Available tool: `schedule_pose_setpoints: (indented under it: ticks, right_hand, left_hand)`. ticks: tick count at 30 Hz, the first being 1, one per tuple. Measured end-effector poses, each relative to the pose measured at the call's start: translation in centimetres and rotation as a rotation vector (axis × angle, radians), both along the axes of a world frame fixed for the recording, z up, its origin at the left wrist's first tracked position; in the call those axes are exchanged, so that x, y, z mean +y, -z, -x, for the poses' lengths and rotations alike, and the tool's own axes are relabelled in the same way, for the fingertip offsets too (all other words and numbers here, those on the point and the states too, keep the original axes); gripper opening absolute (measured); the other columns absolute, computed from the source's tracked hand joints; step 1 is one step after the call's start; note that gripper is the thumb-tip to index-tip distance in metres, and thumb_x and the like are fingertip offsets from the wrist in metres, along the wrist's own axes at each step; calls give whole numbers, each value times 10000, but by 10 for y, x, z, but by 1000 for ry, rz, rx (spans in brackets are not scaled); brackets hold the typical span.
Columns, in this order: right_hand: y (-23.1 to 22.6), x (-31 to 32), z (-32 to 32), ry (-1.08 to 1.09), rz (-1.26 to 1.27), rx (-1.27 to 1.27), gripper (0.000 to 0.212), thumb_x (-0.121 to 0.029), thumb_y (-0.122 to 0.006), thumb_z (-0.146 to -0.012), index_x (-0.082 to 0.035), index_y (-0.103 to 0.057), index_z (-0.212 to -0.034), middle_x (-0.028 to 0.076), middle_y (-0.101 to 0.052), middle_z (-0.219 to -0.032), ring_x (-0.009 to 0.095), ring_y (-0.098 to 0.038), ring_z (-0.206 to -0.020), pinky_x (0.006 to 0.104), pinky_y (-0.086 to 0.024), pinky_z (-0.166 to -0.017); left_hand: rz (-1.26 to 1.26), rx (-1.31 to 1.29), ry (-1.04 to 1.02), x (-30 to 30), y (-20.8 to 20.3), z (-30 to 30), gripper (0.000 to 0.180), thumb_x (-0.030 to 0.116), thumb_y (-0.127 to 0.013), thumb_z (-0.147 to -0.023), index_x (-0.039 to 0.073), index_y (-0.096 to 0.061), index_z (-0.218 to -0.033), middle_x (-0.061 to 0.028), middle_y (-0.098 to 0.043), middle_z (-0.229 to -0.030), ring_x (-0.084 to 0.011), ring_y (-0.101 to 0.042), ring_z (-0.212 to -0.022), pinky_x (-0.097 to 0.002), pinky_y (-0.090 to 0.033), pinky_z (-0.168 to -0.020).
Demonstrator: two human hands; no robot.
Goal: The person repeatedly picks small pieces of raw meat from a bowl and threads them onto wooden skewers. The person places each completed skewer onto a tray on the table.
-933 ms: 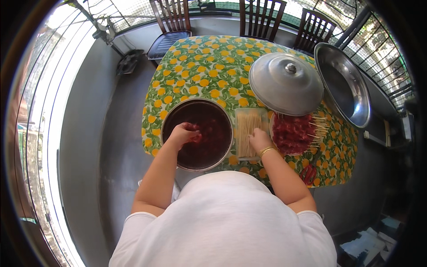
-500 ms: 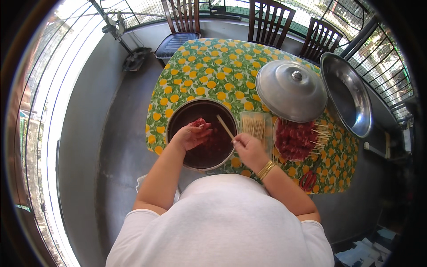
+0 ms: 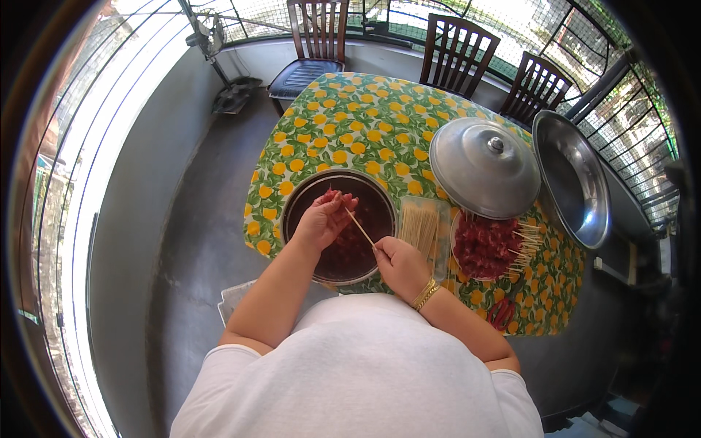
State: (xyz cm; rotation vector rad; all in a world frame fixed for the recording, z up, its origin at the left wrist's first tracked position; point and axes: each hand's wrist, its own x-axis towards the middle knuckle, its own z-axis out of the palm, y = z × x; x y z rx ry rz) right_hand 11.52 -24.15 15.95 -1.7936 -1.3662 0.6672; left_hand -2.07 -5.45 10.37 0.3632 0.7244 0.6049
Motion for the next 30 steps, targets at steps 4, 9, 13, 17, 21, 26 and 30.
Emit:
schedule_pose_setpoints:
  ticks: [4,9,13,17,21,26,30]
  right_hand:
    - [-4,1,-1,7,-23,6,127,-160,-579,-935,-47,-627,-900,157,-634,-819,352,-632,-762,424,-499,-663]
    - [-10,-1,0,35,-30,-20,121,-156,-587,-930,-50,-633,-892,152,-634,-818,351,-630,-755,422,-499,-660]
    - [-11,0,-2,27,-62,-28,119,-155,-591,-928,-53,-637,-889,150,-634,-814,350,-630,-755,420,-499,-659]
    - [-8,1,-4,29,-78,-12,111,-155,-593,-929,-59,-646,-911,150,-641,-823,348,-634,-761,416,-501,-660]
    - [-7,0,-4,69,-88,0,99,-147,-600,-925,-65,-654,-935,152,-647,-837,347,-638,-767,410,-503,-660]
    - [-9,1,-2,70,-96,9,100,-147,-600,-932,-61,-652,-935,153,-650,-849,345,-640,-773,405,-503,-663]
    - [-8,3,-2,55,-128,16,100,-144,-606,-934,-54,-650,-935,154,-651,-848,340,-640,-768,398,-502,-666]
  left_hand:
    - [-24,17,-10,0,-3,-3,50,47,-605,-949,89,-595,-974,-121,-702,-1069,-283,-659,-1101,-450,-551,-917]
    - [-56,17,-32,-2,-10,-7,60,46,-623,-937,94,-591,-954,-114,-704,-1071,-255,-670,-1072,-436,-541,-906]
    - [-72,-2,-52,-4,-14,-11,80,23,-602,-945,81,-599,-1000,-109,-694,-1054,-277,-663,-1086,-436,-553,-902]
    - [-56,-22,-26,-4,-16,-15,121,17,-578,-956,61,-595,-1068,-109,-680,-1021,-306,-645,-1125,-458,-563,-914]
    - [-16,-25,-67,-8,-18,-19,102,23,-578,-958,54,-599,-1052,-109,-677,-1014,-313,-645,-1127,-453,-571,-901]
    - [2,-27,-132,-23,-22,-28,90,16,-593,-948,69,-600,-1021,-81,-679,-989,-291,-671,-1072,-424,-563,-851]
    - [-22,-41,-146,-28,-24,-29,54,57,-595,-957,78,-597,-1008,-83,-685,-995,-290,-671,-1070,-429,-554,-861]
